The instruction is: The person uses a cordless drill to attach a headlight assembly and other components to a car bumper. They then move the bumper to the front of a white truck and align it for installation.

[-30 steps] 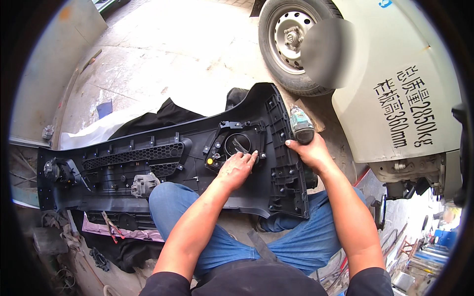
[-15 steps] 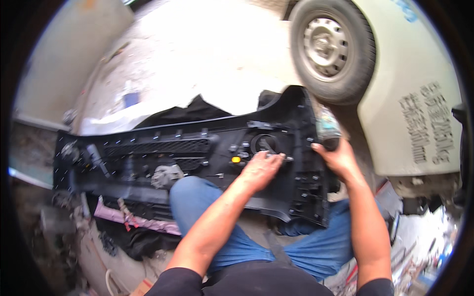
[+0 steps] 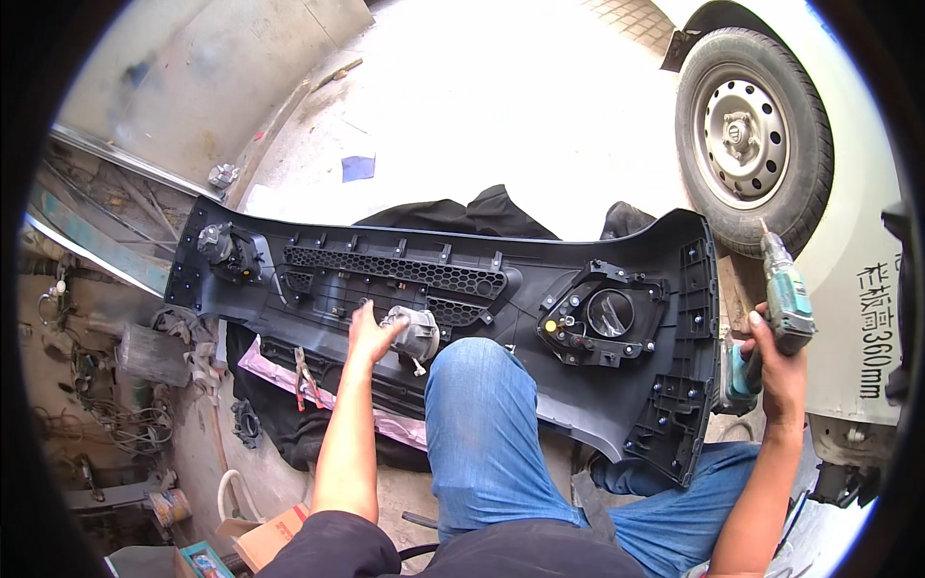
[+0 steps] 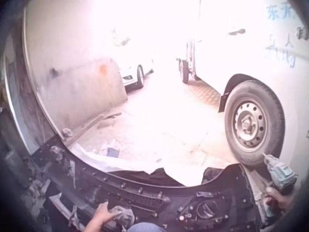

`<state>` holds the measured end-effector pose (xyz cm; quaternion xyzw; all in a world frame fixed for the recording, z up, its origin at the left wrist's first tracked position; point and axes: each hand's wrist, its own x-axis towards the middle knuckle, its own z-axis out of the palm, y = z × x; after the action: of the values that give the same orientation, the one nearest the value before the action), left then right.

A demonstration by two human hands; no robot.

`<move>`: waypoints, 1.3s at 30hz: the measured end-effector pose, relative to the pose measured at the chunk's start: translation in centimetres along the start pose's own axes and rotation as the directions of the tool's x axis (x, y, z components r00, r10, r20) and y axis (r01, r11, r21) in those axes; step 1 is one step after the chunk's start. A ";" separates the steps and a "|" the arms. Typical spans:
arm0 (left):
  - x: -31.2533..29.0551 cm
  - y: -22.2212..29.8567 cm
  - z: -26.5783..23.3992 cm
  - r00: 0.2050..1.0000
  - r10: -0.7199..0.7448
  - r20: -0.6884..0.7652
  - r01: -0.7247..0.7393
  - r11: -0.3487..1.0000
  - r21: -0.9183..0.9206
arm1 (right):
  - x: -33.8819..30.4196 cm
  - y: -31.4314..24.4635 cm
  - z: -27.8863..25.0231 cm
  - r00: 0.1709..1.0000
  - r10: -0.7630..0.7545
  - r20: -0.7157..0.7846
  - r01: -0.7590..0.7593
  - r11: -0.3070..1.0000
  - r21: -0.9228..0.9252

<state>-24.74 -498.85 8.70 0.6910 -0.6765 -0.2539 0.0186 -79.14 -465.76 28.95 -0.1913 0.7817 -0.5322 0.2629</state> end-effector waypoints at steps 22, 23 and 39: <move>-0.5 1.5 3.4 0.975 0.078 0.207 -0.118 0.975 0.188 | -2.6 -2.6 -1.5 0.997 -0.030 -0.073 0.032 0.999 0.026; -0.9 2.9 2.5 0.970 0.164 0.178 -0.201 0.956 0.213 | -2.6 -2.6 -1.6 0.997 -0.062 -0.050 0.064 0.997 0.051; -10.4 34.9 -3.4 0.168 0.877 0.450 -0.981 0.192 -0.006 | -2.2 -4.1 -1.8 0.944 -0.327 -0.033 0.317 0.933 -0.171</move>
<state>-55.33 -493.07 27.89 0.0567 -0.9756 -0.2058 -0.0511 -78.49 -464.62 33.74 -0.3217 0.7884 -0.5076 0.1316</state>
